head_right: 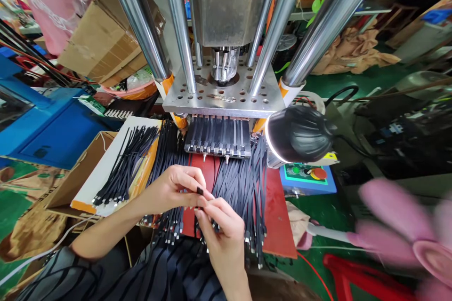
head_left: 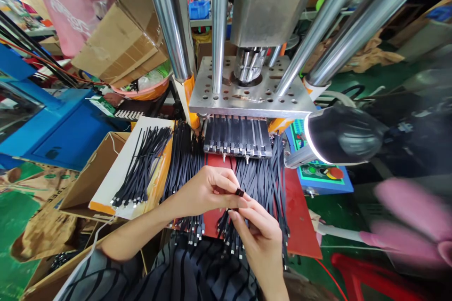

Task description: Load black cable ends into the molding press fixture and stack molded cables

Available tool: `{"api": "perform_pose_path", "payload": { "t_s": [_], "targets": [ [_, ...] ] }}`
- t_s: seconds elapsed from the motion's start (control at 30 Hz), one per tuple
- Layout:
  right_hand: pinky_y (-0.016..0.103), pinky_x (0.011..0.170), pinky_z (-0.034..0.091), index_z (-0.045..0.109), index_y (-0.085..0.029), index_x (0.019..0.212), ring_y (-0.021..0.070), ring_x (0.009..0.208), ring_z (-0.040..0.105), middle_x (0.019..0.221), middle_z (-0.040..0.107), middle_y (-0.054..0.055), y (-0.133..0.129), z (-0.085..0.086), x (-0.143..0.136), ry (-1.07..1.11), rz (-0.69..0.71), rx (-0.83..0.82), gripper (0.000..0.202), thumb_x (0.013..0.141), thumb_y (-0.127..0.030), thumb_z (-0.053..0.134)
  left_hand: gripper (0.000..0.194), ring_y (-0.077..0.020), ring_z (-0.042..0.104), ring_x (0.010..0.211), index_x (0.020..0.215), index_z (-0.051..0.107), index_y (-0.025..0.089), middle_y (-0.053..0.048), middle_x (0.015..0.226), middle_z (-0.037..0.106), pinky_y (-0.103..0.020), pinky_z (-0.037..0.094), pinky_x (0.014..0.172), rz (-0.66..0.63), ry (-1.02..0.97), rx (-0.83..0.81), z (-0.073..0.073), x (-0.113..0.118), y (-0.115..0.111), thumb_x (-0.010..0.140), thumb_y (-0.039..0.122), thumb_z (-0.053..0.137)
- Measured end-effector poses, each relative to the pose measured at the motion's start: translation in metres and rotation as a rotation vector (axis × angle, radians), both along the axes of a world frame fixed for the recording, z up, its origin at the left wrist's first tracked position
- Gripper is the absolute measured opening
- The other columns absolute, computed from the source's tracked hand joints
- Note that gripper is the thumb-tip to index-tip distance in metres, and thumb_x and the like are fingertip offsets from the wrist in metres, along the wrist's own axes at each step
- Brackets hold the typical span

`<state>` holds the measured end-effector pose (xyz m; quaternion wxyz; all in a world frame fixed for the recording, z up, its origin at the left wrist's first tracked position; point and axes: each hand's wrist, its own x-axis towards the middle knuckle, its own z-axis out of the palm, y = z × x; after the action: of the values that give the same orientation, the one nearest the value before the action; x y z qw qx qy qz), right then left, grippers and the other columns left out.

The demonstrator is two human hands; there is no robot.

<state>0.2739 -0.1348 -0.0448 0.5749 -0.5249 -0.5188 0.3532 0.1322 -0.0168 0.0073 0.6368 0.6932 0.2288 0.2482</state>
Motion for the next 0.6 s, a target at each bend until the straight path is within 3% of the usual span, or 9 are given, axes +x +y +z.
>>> {"api": "perform_pose_path", "payload": {
  "t_s": [0.1, 0.17, 0.3, 0.37, 0.43, 0.53, 0.6],
  "targets": [
    [0.031, 0.078, 0.051, 0.064, -0.023, 0.075, 0.0182, 0.076, 0.06, 0.073, 0.054, 0.001, 0.003, -0.005, -0.004, -0.024, -0.048, -0.025, 0.024, 0.098, -0.026, 0.065, 0.041, -0.0113, 0.062, 0.068, 0.08, 0.081, 0.014, -0.005, 0.08, 0.067, -0.023, 0.049, 0.06, 0.021, 0.003, 0.102, 0.003, 0.003, 0.002, 0.091, 0.053, 0.074],
    [0.028, 0.071, 0.048, 0.056, -0.022, 0.07, 0.0159, 0.07, 0.054, 0.072, 0.051, 0.0, 0.001, -0.014, -0.007, -0.048, -0.027, -0.088, 0.03, 0.098, -0.03, 0.065, 0.043, -0.0119, 0.062, 0.068, 0.074, 0.078, 0.014, -0.005, 0.077, 0.067, -0.024, 0.049, 0.061, 0.064, 0.0, 0.179, 0.005, 0.007, 0.01, 0.092, 0.052, 0.072],
    [0.025, 0.059, 0.041, 0.058, -0.02, 0.07, 0.0137, 0.064, 0.051, 0.069, 0.055, -0.001, -0.013, -0.029, -0.002, -0.064, 0.242, -0.319, 0.036, 0.1, -0.04, 0.061, 0.048, -0.009, 0.055, 0.059, 0.059, 0.067, 0.014, 0.001, 0.068, 0.061, -0.024, 0.045, 0.06, 0.221, 0.056, 0.318, -0.001, 0.026, 0.047, 0.091, 0.049, 0.074],
    [0.025, 0.058, 0.039, 0.06, -0.02, 0.069, 0.0139, 0.063, 0.051, 0.067, 0.056, -0.001, -0.015, -0.023, 0.018, -0.116, 0.347, -0.381, 0.038, 0.1, -0.042, 0.062, 0.043, -0.0082, 0.055, 0.055, 0.061, 0.067, 0.014, 0.002, 0.067, 0.06, -0.025, 0.044, 0.061, 0.241, 0.108, 0.356, -0.013, 0.041, 0.073, 0.093, 0.042, 0.073],
    [0.026, 0.058, 0.038, 0.057, -0.02, 0.066, 0.0143, 0.063, 0.05, 0.067, 0.056, 0.0, -0.003, -0.008, 0.048, -0.203, 0.33, -0.354, 0.041, 0.099, -0.044, 0.064, 0.04, -0.0087, 0.054, 0.055, 0.061, 0.067, 0.013, 0.002, 0.066, 0.06, -0.026, 0.043, 0.063, 0.256, 0.157, 0.452, -0.029, 0.06, 0.099, 0.093, 0.036, 0.072],
    [0.029, 0.057, 0.036, 0.055, -0.021, 0.062, 0.0145, 0.061, 0.047, 0.066, 0.054, 0.0, 0.042, 0.018, 0.099, -0.314, 0.196, -0.232, 0.044, 0.094, -0.048, 0.069, 0.042, -0.0111, 0.054, 0.06, 0.057, 0.062, 0.014, 0.001, 0.063, 0.06, -0.027, 0.044, 0.067, 0.323, 0.239, 0.605, -0.051, 0.089, 0.13, 0.093, 0.033, 0.072],
    [0.03, 0.056, 0.036, 0.057, -0.022, 0.06, 0.0143, 0.059, 0.045, 0.062, 0.054, -0.001, 0.082, 0.027, 0.124, -0.32, 0.155, -0.187, 0.047, 0.089, -0.055, 0.073, 0.036, -0.0128, 0.058, 0.061, 0.065, 0.064, 0.014, 0.0, 0.063, 0.062, -0.027, 0.047, 0.068, 0.398, 0.286, 0.598, -0.058, 0.102, 0.14, 0.095, 0.033, 0.068]
  ]
}}
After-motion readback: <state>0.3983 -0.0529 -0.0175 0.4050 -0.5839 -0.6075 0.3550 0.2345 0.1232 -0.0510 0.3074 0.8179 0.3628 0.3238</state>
